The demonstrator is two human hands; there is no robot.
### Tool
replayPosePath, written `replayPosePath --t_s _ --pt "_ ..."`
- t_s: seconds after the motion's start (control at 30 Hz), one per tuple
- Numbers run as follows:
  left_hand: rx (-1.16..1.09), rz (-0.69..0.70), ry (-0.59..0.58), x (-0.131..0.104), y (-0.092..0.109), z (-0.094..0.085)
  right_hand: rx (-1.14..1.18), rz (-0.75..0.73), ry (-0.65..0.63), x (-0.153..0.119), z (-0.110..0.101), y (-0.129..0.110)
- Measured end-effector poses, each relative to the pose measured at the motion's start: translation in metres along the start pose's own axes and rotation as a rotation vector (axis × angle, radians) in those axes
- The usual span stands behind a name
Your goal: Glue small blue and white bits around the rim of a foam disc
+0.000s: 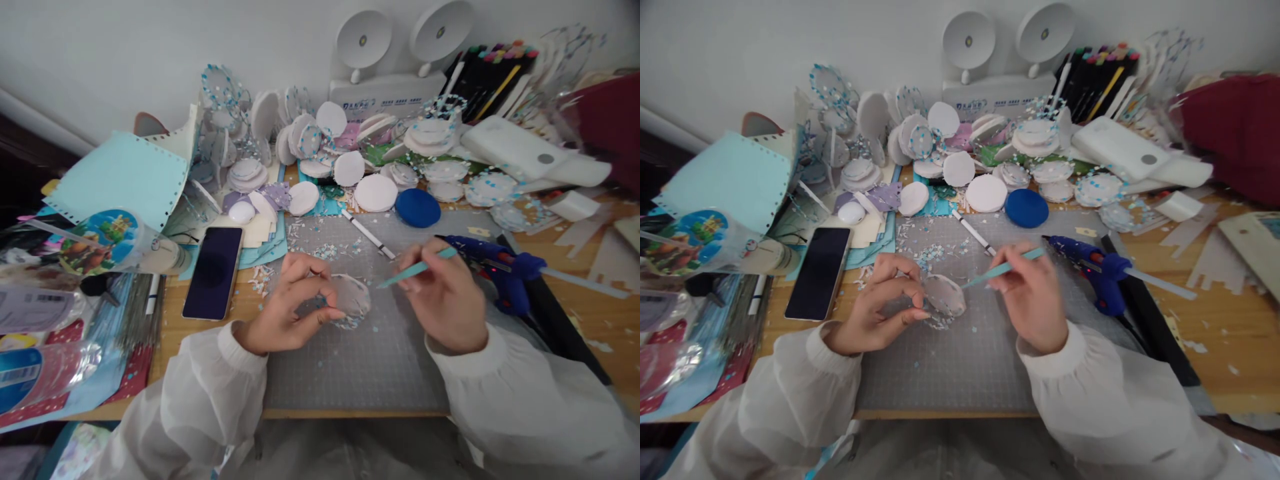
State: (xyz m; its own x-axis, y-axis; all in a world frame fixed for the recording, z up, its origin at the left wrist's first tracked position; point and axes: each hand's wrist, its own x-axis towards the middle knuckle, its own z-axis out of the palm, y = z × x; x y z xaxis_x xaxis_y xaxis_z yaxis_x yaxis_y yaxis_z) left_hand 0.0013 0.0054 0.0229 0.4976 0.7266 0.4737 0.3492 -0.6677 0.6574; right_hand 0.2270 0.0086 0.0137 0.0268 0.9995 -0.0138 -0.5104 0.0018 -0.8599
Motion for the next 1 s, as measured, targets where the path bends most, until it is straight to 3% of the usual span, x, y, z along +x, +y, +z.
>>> replayPosePath --t_s 0.07,0.13,0.37,0.53,0.6,0.8,1.0 --pt "-0.003 -0.004 0.018 0.0 0.0 -0.001 0.098 0.048 0.107 0.007 -0.005 -0.006" --pt "0.002 -0.006 0.03 0.0 0.0 -0.001 0.126 0.093 0.115 0.011 -0.006 -0.01" --pt "0.048 -0.004 0.113 -0.001 -0.002 0.002 0.021 0.253 -0.233 0.003 0.006 -0.009" --pt "0.063 0.004 0.15 -0.001 -0.004 0.003 -0.069 0.398 -0.38 -0.005 0.005 -0.004" --pt "0.072 -0.002 0.176 -0.002 -0.005 0.003 -0.188 0.383 -0.426 -0.008 0.005 -0.002" --pt "0.116 0.023 0.242 -0.003 -0.004 0.004 -0.571 0.069 -0.468 -0.017 0.008 0.003" --pt "0.22 0.151 0.212 -0.004 0.001 0.004 -1.025 -0.579 -0.524 -0.022 0.008 0.008"
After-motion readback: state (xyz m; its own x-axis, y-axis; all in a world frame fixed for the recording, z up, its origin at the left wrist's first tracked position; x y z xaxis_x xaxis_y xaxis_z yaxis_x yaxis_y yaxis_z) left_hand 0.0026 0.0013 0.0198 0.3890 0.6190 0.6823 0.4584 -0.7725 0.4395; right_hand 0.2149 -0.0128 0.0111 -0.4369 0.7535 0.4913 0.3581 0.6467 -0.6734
